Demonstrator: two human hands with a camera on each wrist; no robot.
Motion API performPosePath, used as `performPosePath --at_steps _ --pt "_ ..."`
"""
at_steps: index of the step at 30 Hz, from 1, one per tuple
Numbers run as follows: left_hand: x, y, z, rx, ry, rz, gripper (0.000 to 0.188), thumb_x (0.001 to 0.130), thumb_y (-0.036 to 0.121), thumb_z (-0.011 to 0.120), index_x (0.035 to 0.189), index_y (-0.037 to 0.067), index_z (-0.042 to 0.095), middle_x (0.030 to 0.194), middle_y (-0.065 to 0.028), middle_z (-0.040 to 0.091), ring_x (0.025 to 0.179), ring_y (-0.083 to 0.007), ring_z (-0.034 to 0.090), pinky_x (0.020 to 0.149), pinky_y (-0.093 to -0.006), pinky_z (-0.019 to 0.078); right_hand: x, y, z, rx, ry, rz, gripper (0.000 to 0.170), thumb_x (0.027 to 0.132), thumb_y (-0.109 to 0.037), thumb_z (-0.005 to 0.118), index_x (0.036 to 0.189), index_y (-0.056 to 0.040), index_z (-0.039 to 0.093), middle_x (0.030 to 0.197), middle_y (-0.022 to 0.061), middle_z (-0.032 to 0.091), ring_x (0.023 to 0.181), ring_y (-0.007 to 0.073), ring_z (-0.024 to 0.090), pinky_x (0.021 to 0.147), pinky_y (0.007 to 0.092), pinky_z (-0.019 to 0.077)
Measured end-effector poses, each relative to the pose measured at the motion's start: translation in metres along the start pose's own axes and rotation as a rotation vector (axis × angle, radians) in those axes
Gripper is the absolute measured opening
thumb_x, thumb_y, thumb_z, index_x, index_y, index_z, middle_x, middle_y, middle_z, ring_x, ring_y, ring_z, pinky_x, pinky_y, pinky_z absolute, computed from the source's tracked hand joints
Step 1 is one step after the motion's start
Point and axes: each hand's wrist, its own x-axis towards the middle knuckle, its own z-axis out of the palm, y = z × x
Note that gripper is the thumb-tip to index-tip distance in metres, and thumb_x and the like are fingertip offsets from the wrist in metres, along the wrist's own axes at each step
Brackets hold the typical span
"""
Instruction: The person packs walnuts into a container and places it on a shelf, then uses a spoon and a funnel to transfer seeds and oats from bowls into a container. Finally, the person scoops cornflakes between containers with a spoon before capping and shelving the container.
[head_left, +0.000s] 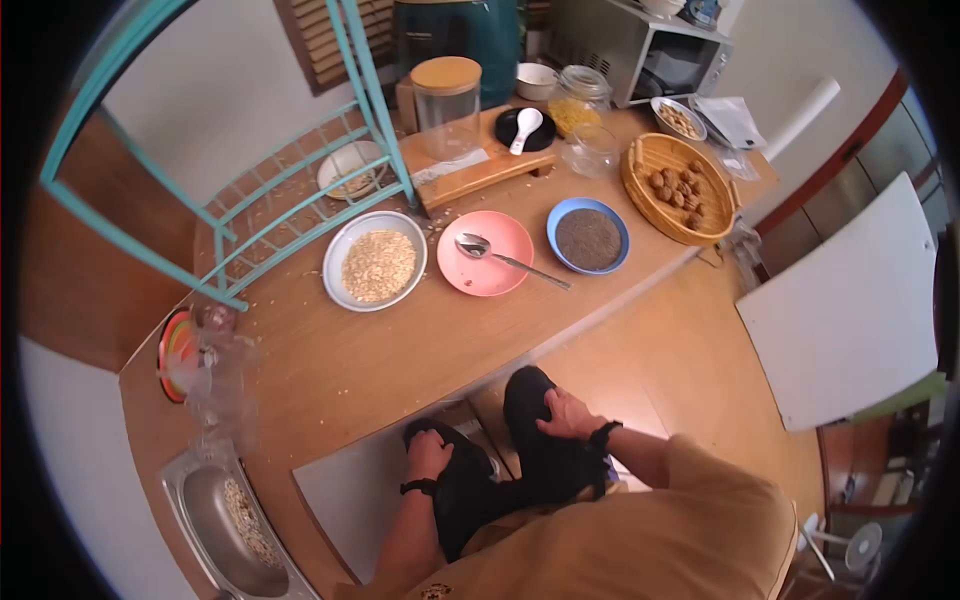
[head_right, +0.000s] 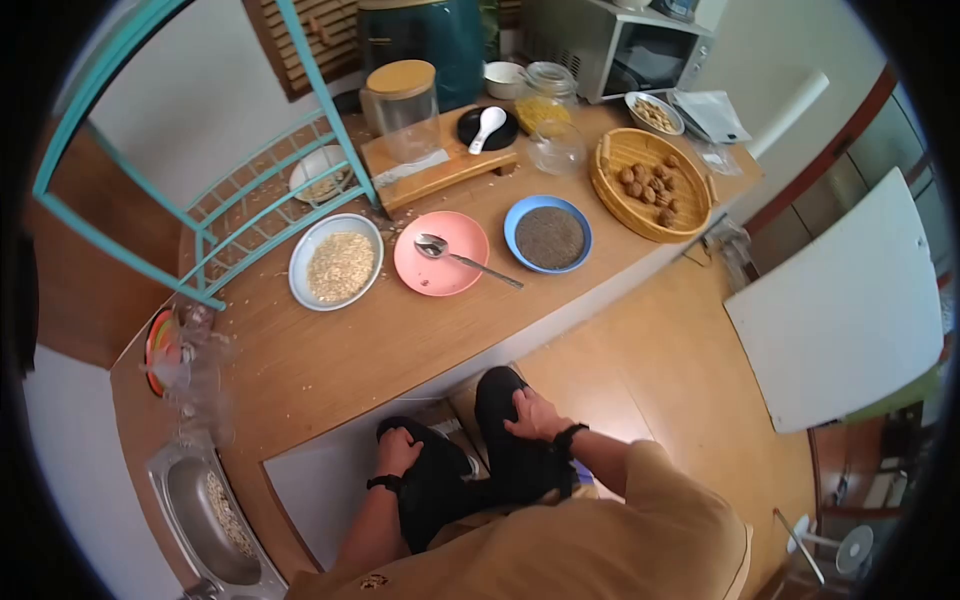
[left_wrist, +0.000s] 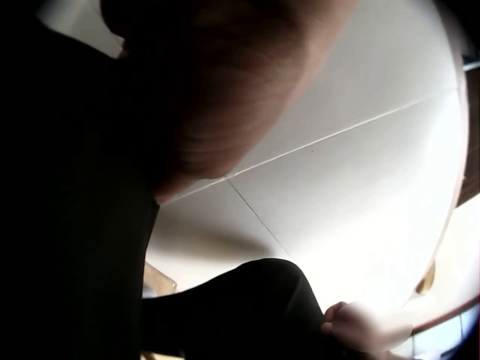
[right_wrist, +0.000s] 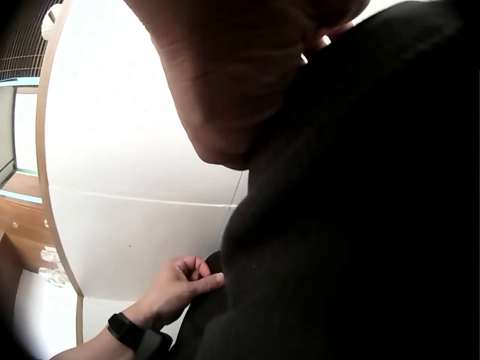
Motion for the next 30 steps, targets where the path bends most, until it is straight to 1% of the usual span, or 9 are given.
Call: performPosePath --at_steps 4,5,9,15,21,23,25,27,30 --pt "0.008 0.007 -0.017 -0.130 -0.001 0.008 0.023 0.068 0.021 0.076 0.075 0.005 0.062 0.086 -0.0162 0.059 0.089 -0.0351 0.057 0.079 -0.0436 0.0470 0.001 -0.009 -0.049 0.121 0.012 -0.035 0.039 0.075 -0.035 0.066 0.095 -0.0029 0.056 0.093 0.0186 0.060 0.091 0.0358 0.059 0.078 0.0433 0.0482" --pt "0.003 0.012 -0.023 -0.134 -0.004 0.020 0.023 0.068 0.021 0.076 0.075 0.005 0.062 0.086 -0.0161 0.059 0.088 -0.0354 0.057 0.079 -0.0435 0.0471 -0.001 -0.012 -0.058 0.147 0.183 -0.100 0.028 0.075 -0.030 0.065 0.079 -0.0028 0.059 0.080 0.0164 0.062 0.076 0.0342 0.061 0.068 0.0413 0.0495" --pt "0.000 0.004 -0.014 -0.203 -0.047 0.045 0.024 0.068 0.023 0.077 0.075 0.005 0.063 0.082 -0.0154 0.060 0.086 -0.0349 0.057 0.078 -0.0437 0.0475 -0.002 -0.023 -0.107 0.259 0.561 -0.217 0.022 0.072 -0.018 0.066 0.059 -0.0042 0.055 0.057 0.0126 0.055 0.052 0.0296 0.057 0.049 0.0358 0.0451" --pt "0.008 0.020 -0.025 -0.415 -0.059 0.092 0.025 0.069 0.024 0.077 0.075 0.003 0.063 0.074 -0.0118 0.063 0.072 -0.0263 0.062 0.068 -0.0363 0.0504 0.018 -0.036 -0.172 0.129 0.959 -0.536 0.023 0.068 -0.008 0.065 0.055 -0.0080 0.046 0.051 0.0070 0.045 0.044 0.0229 0.048 0.041 0.0324 0.0345" --pt "-0.031 0.096 -0.109 -0.641 -0.082 0.215 0.018 0.071 0.011 0.075 0.072 0.001 0.060 0.070 -0.0067 0.061 0.066 -0.0158 0.060 0.064 -0.0289 0.0488 0.014 -0.048 -0.197 0.199 1.055 -0.676 0.021 0.067 -0.006 0.065 0.058 -0.0076 0.045 0.053 0.0056 0.044 0.045 0.0210 0.046 0.041 0.0302 0.0339" --pt "-0.051 0.117 -0.150 -0.718 0.172 0.469 0.017 0.071 0.005 0.074 0.070 0.002 0.057 0.070 -0.0053 0.059 0.067 -0.0152 0.057 0.066 -0.0268 0.0467 0.017 -0.047 -0.201 0.232 1.047 -0.699 0.019 0.067 -0.008 0.065 0.064 -0.0056 0.047 0.056 0.0059 0.045 0.047 0.0207 0.047 0.043 0.0293 0.0364" --pt "-0.059 0.123 -0.184 -0.755 0.396 0.526 0.022 0.072 0.002 0.072 0.067 0.003 0.051 0.068 -0.0034 0.055 0.068 -0.0130 0.054 0.066 -0.0268 0.0447 0.014 -0.057 -0.211 0.270 1.021 -0.686 0.019 0.067 -0.009 0.066 0.066 -0.0052 0.048 0.057 0.0060 0.044 0.047 0.0206 0.047 0.044 0.0292 0.0373" --pt "-0.047 0.112 -0.204 -0.861 0.594 0.388 0.024 0.076 0.004 0.069 0.066 0.004 0.048 0.065 -0.0017 0.050 0.066 -0.0107 0.049 0.061 -0.0251 0.0407 0.014 -0.061 -0.218 0.332 0.937 -0.666 0.020 0.069 -0.012 0.068 0.071 -0.0044 0.050 0.060 0.0069 0.045 0.051 0.0202 0.049 0.047 0.0291 0.0403" --pt "-0.007 0.087 -0.232 -0.541 0.751 0.196 0.028 0.083 0.010 0.066 0.065 0.005 0.045 0.063 0.0012 0.044 0.062 -0.0081 0.041 0.055 -0.0224 0.0337 0.010 -0.072 -0.230 0.294 0.878 -0.715 0.020 0.070 -0.014 0.069 0.073 -0.0047 0.051 0.064 0.0072 0.047 0.054 0.0204 0.050 0.049 0.0294 0.0408"
